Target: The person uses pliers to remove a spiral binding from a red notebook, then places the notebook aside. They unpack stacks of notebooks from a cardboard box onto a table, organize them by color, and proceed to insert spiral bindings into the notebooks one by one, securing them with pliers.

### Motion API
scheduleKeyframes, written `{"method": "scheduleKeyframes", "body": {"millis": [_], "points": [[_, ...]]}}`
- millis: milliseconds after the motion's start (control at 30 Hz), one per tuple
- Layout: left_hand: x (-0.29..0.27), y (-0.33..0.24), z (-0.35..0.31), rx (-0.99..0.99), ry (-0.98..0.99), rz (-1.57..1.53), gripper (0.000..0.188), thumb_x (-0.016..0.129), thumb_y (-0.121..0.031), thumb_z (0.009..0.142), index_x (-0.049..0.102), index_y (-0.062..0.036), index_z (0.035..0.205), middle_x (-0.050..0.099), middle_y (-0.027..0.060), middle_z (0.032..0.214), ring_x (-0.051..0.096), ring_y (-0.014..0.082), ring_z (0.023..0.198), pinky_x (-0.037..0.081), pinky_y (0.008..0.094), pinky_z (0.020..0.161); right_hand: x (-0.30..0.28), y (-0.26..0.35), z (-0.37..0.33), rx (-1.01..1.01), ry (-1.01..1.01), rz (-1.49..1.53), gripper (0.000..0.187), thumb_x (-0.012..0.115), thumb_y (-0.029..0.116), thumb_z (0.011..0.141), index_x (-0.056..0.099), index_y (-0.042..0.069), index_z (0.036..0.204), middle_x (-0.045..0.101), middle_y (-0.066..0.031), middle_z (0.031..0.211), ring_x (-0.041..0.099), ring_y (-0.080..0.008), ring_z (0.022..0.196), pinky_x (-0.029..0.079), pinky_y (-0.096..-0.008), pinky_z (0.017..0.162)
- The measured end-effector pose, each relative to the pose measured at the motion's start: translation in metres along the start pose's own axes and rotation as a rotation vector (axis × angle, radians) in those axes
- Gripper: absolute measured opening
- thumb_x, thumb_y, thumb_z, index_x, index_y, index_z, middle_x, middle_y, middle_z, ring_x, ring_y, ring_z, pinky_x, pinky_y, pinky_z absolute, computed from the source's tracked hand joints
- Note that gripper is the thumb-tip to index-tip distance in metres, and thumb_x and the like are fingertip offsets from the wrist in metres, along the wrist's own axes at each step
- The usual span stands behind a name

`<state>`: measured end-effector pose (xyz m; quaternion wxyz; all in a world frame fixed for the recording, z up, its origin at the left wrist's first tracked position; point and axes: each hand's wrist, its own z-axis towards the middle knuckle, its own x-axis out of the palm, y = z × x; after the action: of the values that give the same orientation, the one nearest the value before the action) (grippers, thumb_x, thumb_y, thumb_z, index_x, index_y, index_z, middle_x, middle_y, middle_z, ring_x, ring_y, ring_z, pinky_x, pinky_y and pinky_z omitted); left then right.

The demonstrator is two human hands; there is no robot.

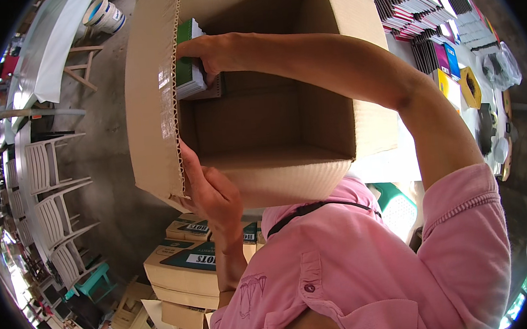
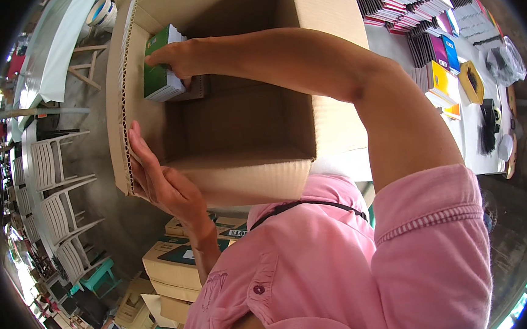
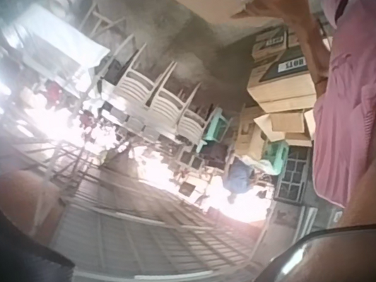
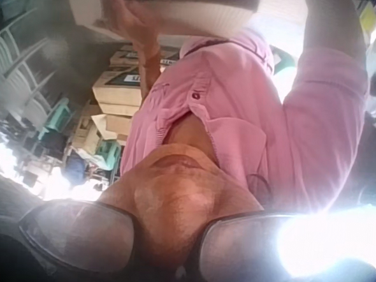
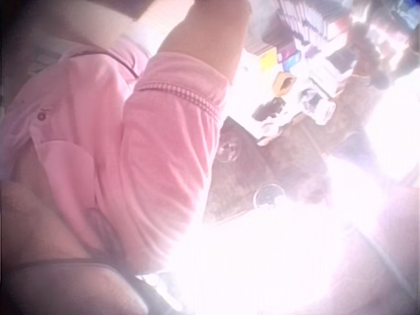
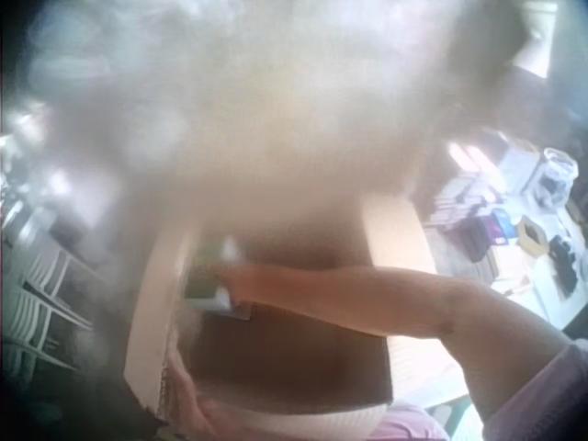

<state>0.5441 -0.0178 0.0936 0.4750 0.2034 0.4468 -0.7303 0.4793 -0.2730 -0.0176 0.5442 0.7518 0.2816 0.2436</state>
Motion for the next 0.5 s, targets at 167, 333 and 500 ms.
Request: {"method": "scheduleKeyframes", "body": {"millis": [167, 333, 500], "points": [[0.002, -0.002, 0.000, 0.001, 0.003, 0.019, 0.064, 0.030, 0.003, 0.076, 0.036, 0.0071, 0.139, 0.051, 0.0189, 0.135, 0.046, 0.0356, 0.127, 0.035, 0.0420, 0.106, -0.003, -0.001, 0.013, 0.155, -0.034, 0.055, 0.052, 0.057, 0.001, 0.080, 0.049, 0.010, 0.130, 0.058, -0.0177, 0.122, 0.062, -0.0318, 0.100, 0.047, -0.0442, 0.084], [0.003, 0.000, -0.001, 0.016, -0.024, -0.017, 0.064, 0.030, 0.002, 0.076, 0.037, 0.0059, 0.140, 0.051, 0.0175, 0.135, 0.047, 0.0340, 0.127, 0.034, 0.0414, 0.106, 0.004, 0.013, 0.002, 0.201, -0.028, 0.258, 0.052, 0.065, 0.018, 0.082, 0.046, 0.000, 0.126, 0.052, -0.0212, 0.128, 0.053, -0.0407, 0.114, 0.036, -0.0665, 0.094], [0.004, 0.004, -0.002, 0.015, -0.040, -0.030, 0.063, 0.030, 0.002, 0.077, 0.038, 0.0045, 0.140, 0.052, 0.0155, 0.135, 0.048, 0.0316, 0.126, 0.032, 0.0401, 0.106, -0.001, 0.000, 0.018, 0.176, 0.043, 0.215, 0.047, 0.066, 0.018, 0.083, 0.049, 0.001, 0.123, 0.055, -0.0185, 0.125, 0.055, -0.0372, 0.112, 0.037, -0.0642, 0.093]]}}
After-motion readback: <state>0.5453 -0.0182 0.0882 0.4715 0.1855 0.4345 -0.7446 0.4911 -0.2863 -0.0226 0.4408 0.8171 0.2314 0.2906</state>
